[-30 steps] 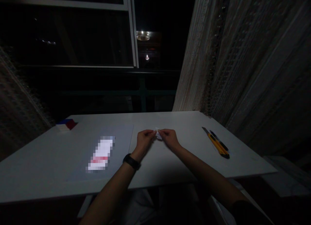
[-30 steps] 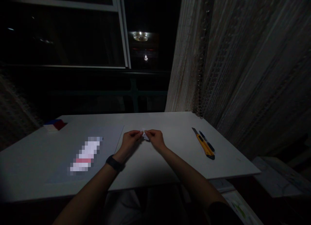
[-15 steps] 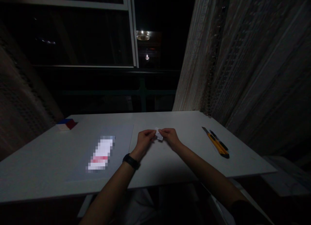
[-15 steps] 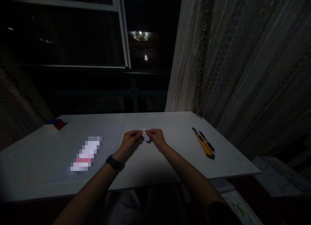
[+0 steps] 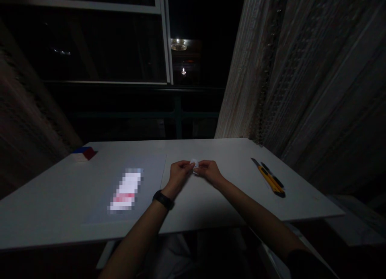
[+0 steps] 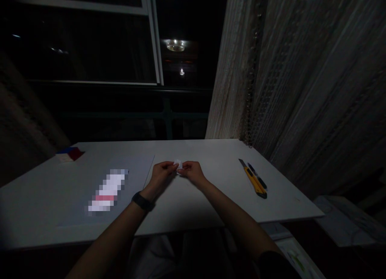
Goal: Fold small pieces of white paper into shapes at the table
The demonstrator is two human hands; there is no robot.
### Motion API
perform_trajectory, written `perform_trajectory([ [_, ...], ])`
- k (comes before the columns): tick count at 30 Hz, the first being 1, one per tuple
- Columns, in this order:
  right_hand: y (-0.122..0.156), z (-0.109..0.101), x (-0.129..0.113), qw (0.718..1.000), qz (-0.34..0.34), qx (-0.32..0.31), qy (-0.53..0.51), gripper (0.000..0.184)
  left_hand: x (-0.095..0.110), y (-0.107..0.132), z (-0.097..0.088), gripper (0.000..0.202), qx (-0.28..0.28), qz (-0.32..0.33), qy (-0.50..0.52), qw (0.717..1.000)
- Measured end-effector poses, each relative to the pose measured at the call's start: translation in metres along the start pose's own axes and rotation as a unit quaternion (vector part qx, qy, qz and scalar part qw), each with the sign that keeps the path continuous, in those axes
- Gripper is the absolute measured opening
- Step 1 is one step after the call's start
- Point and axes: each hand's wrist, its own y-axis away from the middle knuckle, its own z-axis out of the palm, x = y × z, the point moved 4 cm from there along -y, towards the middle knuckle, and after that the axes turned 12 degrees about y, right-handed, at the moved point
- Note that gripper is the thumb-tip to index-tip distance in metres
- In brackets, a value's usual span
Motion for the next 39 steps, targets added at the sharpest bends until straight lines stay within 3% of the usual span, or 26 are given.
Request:
perform_trajectory([
  [5,0.0,0.002,0.001,1.0,-0.003,-0.003,0.03,0.027,0.002,-0.001,0.001,0.032,0.006,0.033,-0.058,0.998],
  [13,0.003,0.004,-0.004,0.995,-0.028,0.004,0.091,0.017,-0.003,-0.005,0.001,0.034,-0.012,0.039,-0.043,0.998],
  [20,0.005,0.011,-0.004,0.996,-0.032,-0.034,0.07,0.033,0.007,0.001,0.003,0.031,0.016,0.045,-0.036,0.998],
  [26,0.006,0.011,0.0,0.999,-0.002,-0.006,0.042,0.044,0.01,0.004,0.009,0.034,-0.001,0.032,-0.008,0.999],
  [32,0.005,0.01,0.003,1.0,0.023,-0.02,-0.001,0.045,0.001,0.001,0.007,0.042,-0.02,0.018,-0.001,1.0],
  [39,0.008,0.012,-0.002,0.998,0.032,-0.023,-0.047,0.047,0.004,0.004,0.009,0.051,-0.021,0.003,0.011,1.0],
])
